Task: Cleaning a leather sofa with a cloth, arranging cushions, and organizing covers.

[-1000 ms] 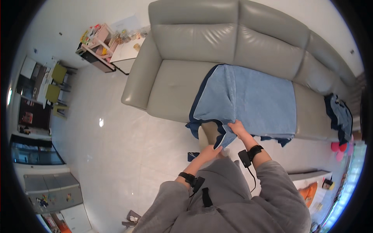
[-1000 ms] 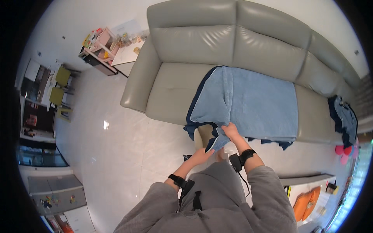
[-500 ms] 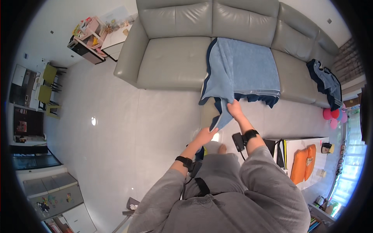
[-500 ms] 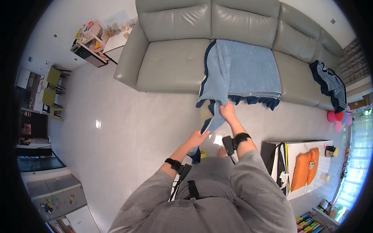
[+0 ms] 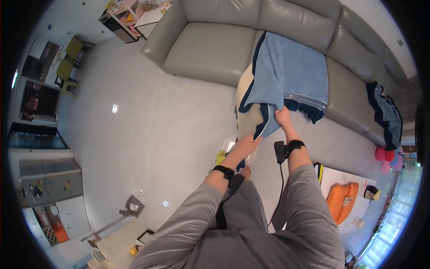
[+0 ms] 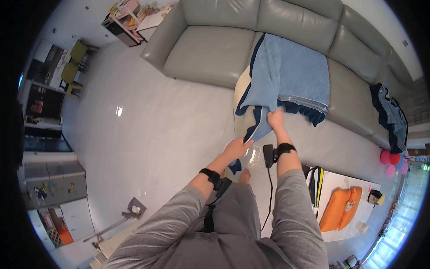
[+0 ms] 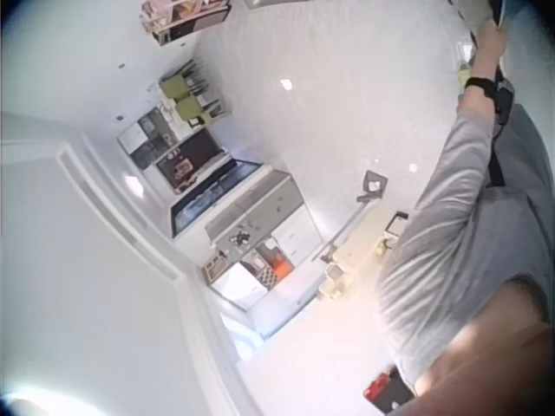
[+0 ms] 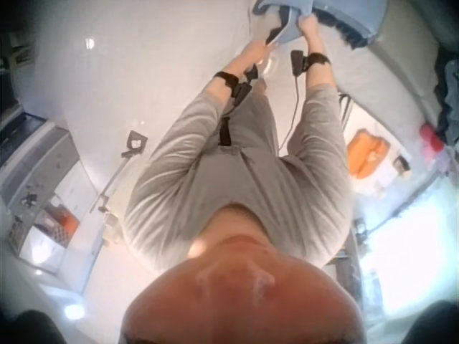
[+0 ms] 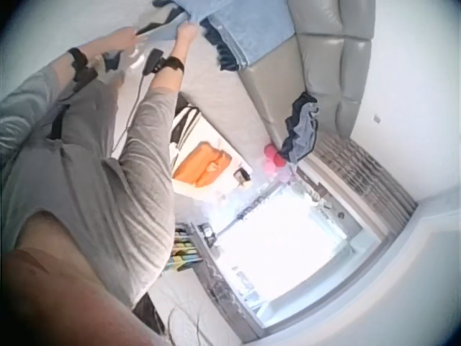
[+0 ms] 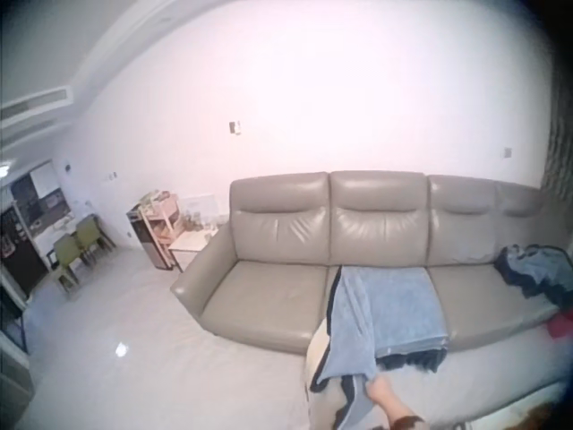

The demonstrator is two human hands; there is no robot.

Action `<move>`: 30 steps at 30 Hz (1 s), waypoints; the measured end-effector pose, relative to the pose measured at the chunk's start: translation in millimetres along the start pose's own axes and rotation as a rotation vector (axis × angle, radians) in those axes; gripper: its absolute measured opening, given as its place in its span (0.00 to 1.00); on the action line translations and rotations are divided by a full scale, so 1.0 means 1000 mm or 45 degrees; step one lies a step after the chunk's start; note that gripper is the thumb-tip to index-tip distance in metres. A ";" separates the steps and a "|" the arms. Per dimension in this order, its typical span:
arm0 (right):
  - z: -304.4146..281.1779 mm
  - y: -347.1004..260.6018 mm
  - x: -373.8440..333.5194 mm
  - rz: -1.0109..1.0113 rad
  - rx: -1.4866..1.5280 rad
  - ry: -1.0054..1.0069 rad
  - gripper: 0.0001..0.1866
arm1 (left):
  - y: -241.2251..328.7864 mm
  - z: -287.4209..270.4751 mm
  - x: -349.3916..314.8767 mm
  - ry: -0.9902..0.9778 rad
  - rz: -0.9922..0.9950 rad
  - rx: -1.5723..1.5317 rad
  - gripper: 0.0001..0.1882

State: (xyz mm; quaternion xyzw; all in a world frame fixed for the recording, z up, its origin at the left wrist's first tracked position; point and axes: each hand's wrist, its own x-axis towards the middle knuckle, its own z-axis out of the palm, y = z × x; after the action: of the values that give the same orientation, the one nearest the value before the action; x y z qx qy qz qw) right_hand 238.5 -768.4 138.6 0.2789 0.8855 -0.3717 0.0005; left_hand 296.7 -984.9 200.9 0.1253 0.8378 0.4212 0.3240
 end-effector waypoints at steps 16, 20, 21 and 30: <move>-0.052 -0.005 -0.082 0.105 -0.095 -0.007 0.20 | 0.025 0.029 -0.103 0.211 0.102 0.281 0.23; -0.053 -0.020 -0.119 0.136 -0.055 0.008 0.19 | 0.010 0.024 -0.135 0.181 0.164 0.259 0.22; -0.055 -0.028 -0.132 0.129 -0.081 0.031 0.19 | 0.007 0.021 -0.143 0.185 0.180 0.261 0.22; -0.034 -0.013 -0.244 0.030 -0.263 0.226 0.22 | -0.056 0.023 -0.232 0.147 0.367 0.220 0.24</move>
State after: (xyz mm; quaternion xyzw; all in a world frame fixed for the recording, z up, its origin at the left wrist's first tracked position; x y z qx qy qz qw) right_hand 444.6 -873.5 222.9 0.3196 0.9122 -0.2523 -0.0448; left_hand 491.1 -1116.6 247.8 0.2472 0.8615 0.3961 0.1996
